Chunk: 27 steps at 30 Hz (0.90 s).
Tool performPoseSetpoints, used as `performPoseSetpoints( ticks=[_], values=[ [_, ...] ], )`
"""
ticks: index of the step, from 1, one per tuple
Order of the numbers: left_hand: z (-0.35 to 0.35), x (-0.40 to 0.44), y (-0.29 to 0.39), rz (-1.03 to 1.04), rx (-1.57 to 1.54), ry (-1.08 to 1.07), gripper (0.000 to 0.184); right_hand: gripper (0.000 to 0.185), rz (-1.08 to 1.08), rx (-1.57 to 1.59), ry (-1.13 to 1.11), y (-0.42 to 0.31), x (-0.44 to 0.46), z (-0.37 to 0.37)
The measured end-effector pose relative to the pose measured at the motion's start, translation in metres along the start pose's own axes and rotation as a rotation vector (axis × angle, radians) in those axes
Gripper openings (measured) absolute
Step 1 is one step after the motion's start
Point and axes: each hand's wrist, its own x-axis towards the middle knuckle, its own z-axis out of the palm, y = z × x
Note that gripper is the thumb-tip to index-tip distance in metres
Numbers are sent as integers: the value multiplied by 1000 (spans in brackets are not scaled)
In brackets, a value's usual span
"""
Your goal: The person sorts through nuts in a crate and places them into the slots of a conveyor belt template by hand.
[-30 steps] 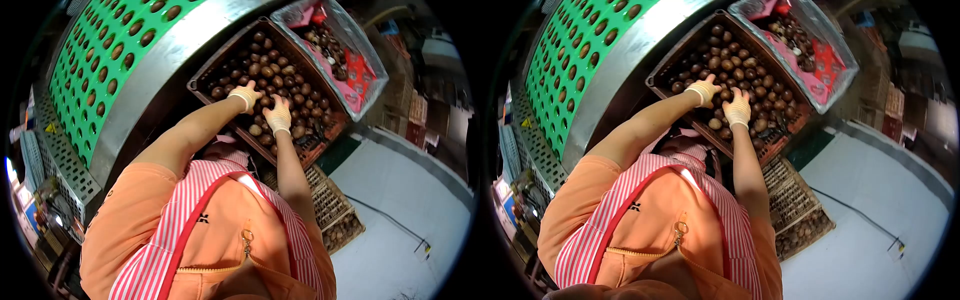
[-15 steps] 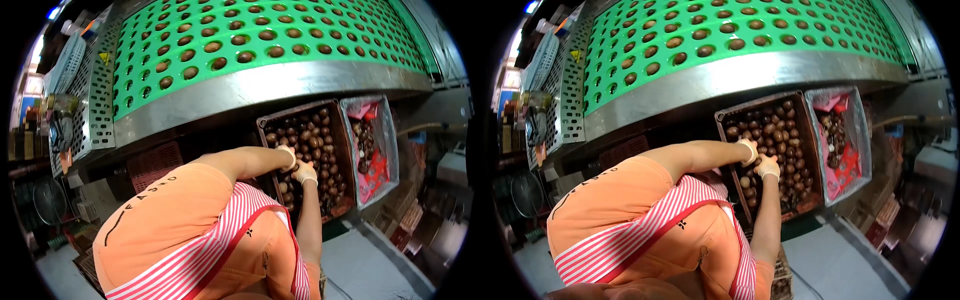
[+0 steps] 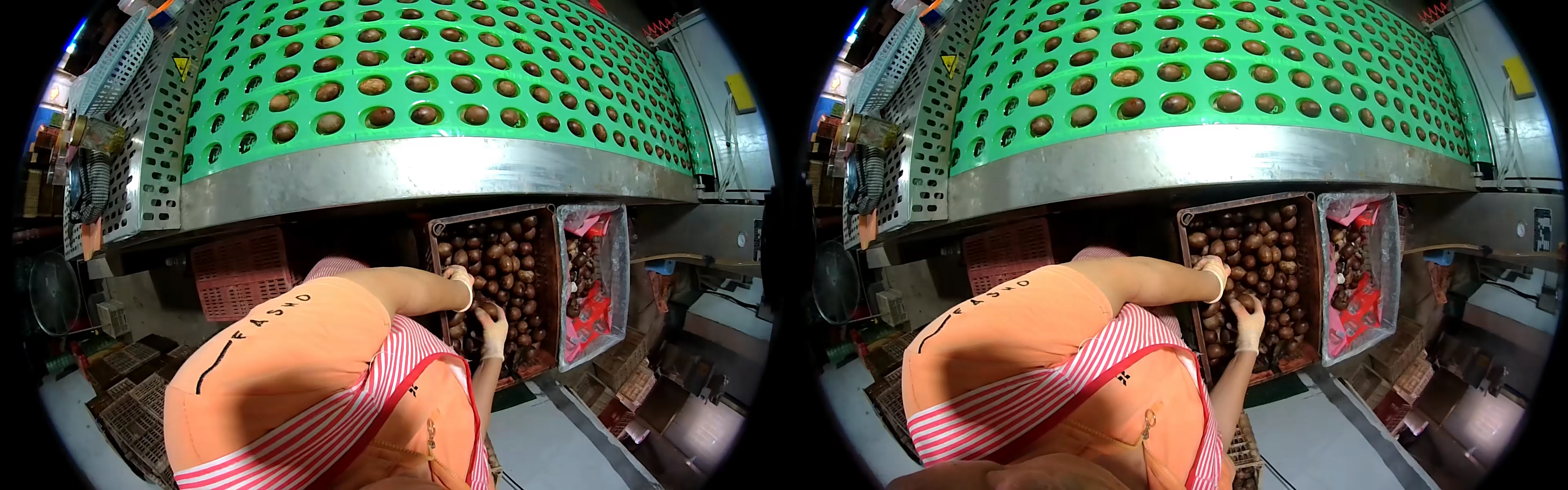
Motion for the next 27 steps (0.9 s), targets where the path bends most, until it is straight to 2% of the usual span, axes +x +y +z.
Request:
performPoseSetpoints(
  ticks=[1,3,5,7,8,9,11,13,14,15,17,19,20,21,22,23,25,27],
  values=[
    [2,-1,-2,37,14,26,49,41,143,165,58,-24,-22,2],
    [-15,-43,-22,137,-37,88,29,42,245,556,253,-31,-50,-1],
    [-34,-65,-49,301,-132,85,37,43,166,1006,74,14,-45,-19],
    [-40,-64,-65,382,-320,173,32,42,226,1228,138,4,-51,-20],
    [-43,-70,-72,415,-561,160,24,43,193,1278,112,4,-49,-17],
    [-47,-77,-84,578,-640,194,17,44,158,1326,84,-2,-48,-12],
    [-48,-114,-100,644,-1093,256,27,47,152,1270,31,-30,-44,6],
    [-43,-139,-117,709,-1030,539,36,49,123,1183,-89,-72,-40,34],
    [-41,-171,-131,676,-905,681,42,50,138,1066,-55,-97,-40,52],
    [-36,-190,-148,649,-904,686,41,53,93,1041,-264,-109,-30,65],
    [-7,-221,-188,684,-881,939,41,55,-38,827,-338,-159,-31,108],
    [34,-269,-237,551,-919,1121,41,55,-260,595,-433,-207,-30,153],
    [58,-298,-267,413,-783,1234,41,53,-291,455,-453,-224,-19,172],
    [89,-325,-293,264,-893,1274,39,55,-241,343,-489,-257,-32,196],
    [117,-359,-313,41,-817,1356,38,52,-296,193,-515,-277,-31,221],
    [150,-376,-345,-69,-824,1390,38,50,-352,45,-536,-296,-28,248],
    [200,-420,-380,-479,-794,1370,36,50,-614,-271,-525,-329,-26,310],
    [230,-446,-406,-757,-959,1239,35,52,-999,-559,-430,-363,-37,376]
  ],
)
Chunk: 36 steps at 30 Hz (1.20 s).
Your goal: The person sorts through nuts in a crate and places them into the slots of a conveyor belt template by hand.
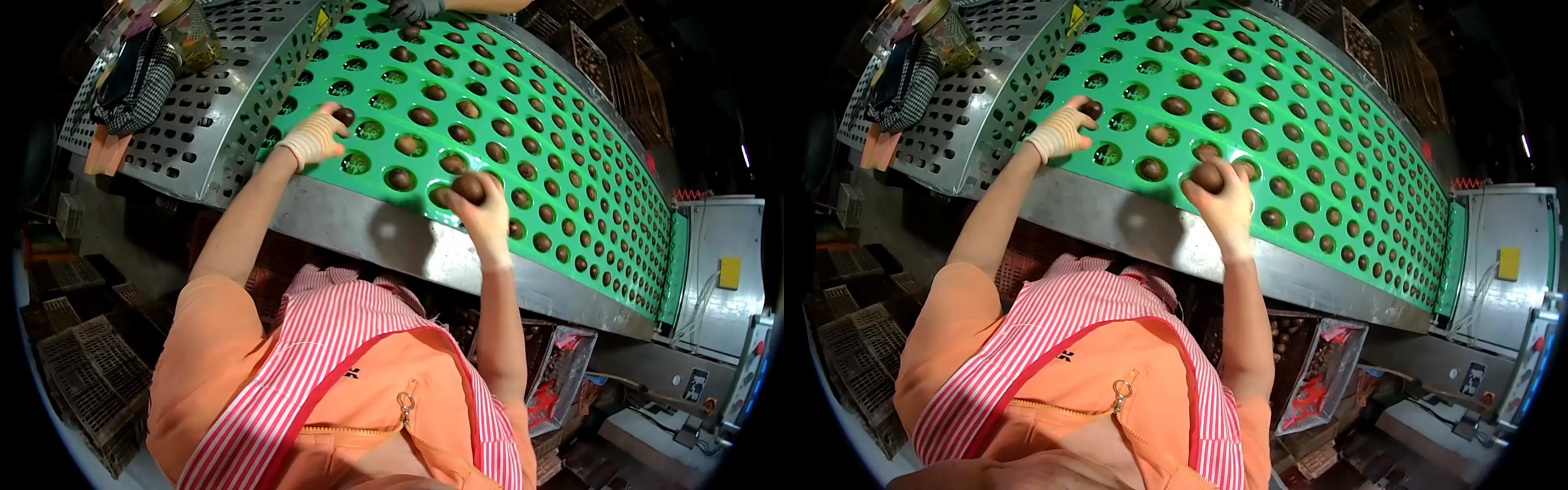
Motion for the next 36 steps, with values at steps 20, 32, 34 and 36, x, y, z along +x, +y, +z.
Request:
performPoseSetpoints(
  ticks=[20,32,34,36],
  values=[
    [-43,136,-36,-256,241,-198,78,75,-266,-808,-607,-47,237,158],
    [43,215,-109,127,-127,409,52,39,-407,-218,75,36,241,172],
    [39,193,-107,69,-62,684,46,36,-360,-72,156,44,220,141],
    [36,177,-96,-139,52,521,41,35,-235,-85,164,38,189,111]
  ],
)
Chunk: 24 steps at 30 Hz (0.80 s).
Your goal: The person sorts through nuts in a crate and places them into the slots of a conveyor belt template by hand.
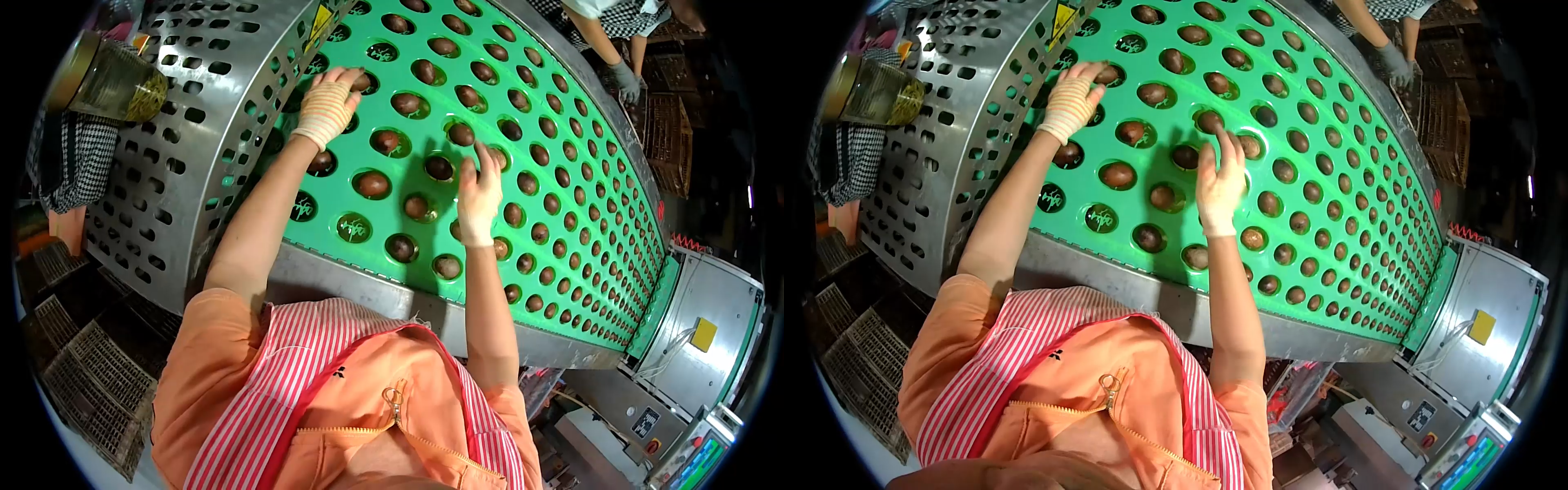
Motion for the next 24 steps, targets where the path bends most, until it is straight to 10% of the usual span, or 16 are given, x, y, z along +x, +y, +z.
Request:
performPoseSetpoints(
  ticks=[4,7,16,24],
  values=[
    [3,11,-15,120,-95,-134,33,34,151,112,-47,-3,-73,-41],
    [-12,27,9,-447,-422,-222,30,35,170,116,-41,4,-127,-68],
    [35,-76,61,593,300,-154,62,35,588,63,190,-29,-272,-128],
    [69,-35,21,448,328,-270,83,32,658,-61,500,-27,-391,-153]
  ],
)
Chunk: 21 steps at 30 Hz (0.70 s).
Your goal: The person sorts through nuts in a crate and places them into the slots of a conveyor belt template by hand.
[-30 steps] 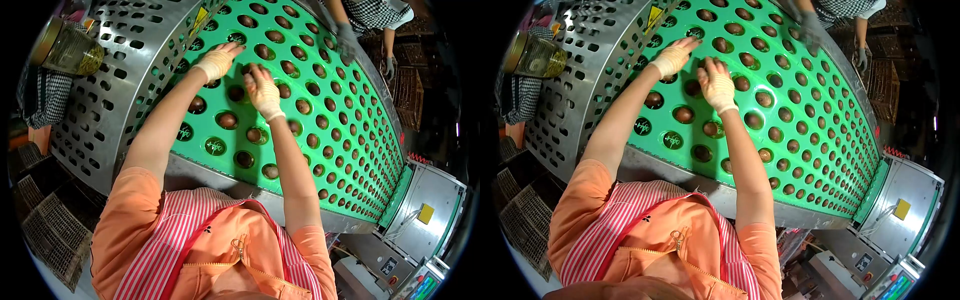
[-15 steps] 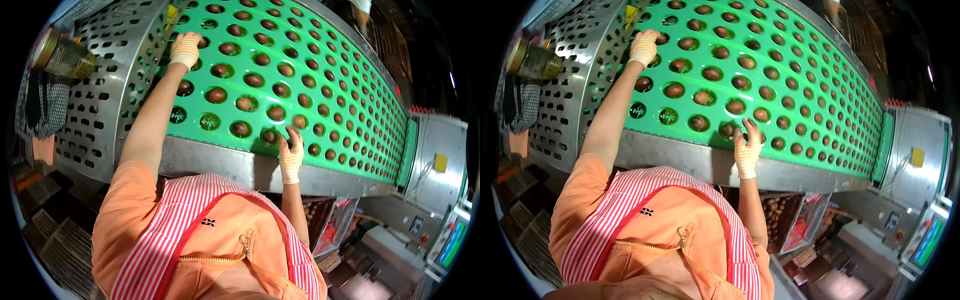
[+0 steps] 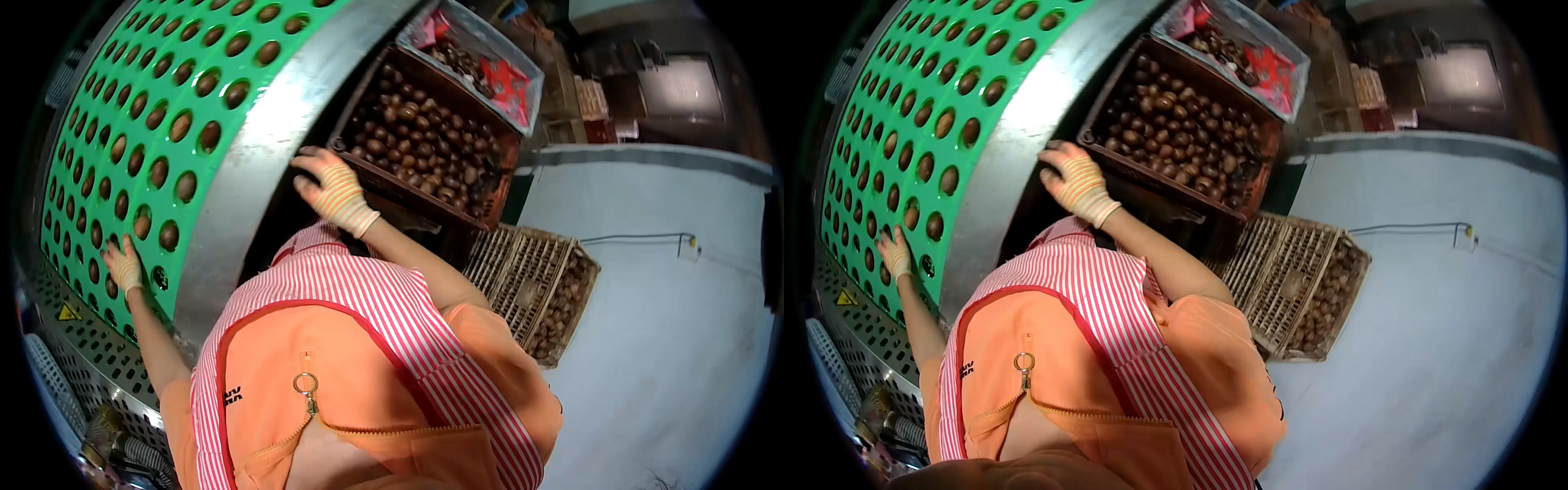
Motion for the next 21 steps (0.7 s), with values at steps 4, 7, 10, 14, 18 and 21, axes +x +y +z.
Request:
performPoseSetpoints(
  ticks=[4,7,10,14,18,21],
  values=[
    [-34,-11,29,-170,-157,-2,88,38,219,-230,166,80,-30,-90],
    [-40,-41,72,9,-231,146,81,53,608,-531,147,144,-66,-153],
    [-63,-84,162,162,-336,129,81,74,919,-607,-65,202,-87,-188],
    [-60,-140,285,417,-797,167,68,70,912,-648,-318,232,-76,-197],
    [-103,-194,417,853,-729,57,56,57,773,-712,-480,228,-61,-205],
    [-112,-213,486,1009,-511,-427,50,54,727,-544,-552,250,-69,-208]
  ],
)
